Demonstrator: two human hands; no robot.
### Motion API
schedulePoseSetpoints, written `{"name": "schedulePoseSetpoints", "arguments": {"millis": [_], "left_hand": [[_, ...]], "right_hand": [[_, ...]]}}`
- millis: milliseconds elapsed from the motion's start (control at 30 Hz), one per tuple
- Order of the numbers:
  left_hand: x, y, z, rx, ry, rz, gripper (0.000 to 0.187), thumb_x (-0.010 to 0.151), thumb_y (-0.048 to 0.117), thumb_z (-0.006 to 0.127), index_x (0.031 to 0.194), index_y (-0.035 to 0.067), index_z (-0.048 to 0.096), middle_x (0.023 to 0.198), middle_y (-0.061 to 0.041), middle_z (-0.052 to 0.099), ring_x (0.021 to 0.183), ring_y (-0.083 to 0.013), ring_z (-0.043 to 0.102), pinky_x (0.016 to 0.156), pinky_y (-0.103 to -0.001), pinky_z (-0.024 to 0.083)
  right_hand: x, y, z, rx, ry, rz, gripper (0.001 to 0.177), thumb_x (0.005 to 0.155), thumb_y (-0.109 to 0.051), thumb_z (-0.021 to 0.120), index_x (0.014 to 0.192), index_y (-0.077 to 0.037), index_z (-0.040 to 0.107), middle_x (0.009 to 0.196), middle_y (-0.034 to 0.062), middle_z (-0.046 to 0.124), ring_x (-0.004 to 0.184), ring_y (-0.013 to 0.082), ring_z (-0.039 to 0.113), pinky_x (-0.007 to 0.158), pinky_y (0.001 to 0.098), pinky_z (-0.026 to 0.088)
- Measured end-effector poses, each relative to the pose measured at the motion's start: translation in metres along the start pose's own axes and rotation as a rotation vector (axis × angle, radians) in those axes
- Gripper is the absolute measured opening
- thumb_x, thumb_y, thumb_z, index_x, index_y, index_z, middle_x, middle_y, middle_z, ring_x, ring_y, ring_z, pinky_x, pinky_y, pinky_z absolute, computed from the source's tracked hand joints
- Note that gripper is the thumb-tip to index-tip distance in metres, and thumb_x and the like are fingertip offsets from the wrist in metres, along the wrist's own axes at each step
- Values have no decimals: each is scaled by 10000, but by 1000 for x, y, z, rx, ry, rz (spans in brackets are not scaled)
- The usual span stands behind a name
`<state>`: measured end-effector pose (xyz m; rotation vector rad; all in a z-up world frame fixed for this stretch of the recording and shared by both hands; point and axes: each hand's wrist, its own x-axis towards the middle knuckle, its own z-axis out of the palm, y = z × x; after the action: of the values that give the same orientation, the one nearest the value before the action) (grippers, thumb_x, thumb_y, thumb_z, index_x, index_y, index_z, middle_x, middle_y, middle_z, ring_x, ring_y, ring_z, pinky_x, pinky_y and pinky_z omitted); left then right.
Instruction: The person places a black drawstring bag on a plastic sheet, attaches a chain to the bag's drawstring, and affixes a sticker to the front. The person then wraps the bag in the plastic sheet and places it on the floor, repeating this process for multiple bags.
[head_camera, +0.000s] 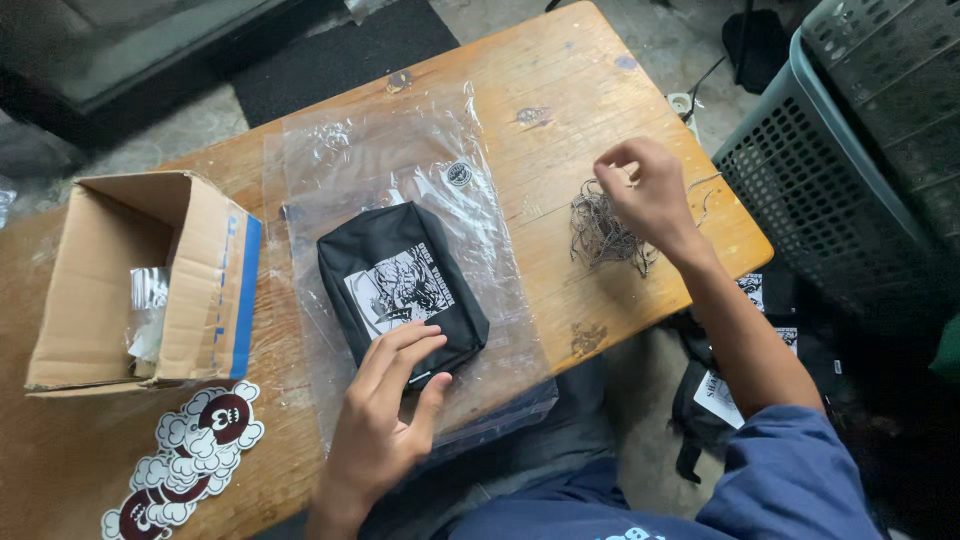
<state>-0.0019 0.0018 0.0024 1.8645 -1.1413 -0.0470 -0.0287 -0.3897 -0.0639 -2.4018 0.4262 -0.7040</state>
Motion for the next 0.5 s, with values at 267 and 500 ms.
{"name": "schedulePoseSetpoints", "arguments": {"millis": [267,500], "left_hand": [[-18,26,-11,-170,-63,118,251,1014,143,553,1200,-15,609,1173,-182,665,1103,-319,670,1012,-399,515],[-64,55,10,-461,-252,367,200,1094,158,545,1246,33,579,1116,-164,652,1015,-376,669,940,-467,550]], "right_hand": [[9,-85,-40,637,150,-111,86,1160,19,427,1162,-51,377,780,144,540,711,234,582,729,364,572],[-28,-190,18,146,-540,-230,191,1078,-55,406,1076,-63,597,966,79,684,862,207,651,740,338,478]]}}
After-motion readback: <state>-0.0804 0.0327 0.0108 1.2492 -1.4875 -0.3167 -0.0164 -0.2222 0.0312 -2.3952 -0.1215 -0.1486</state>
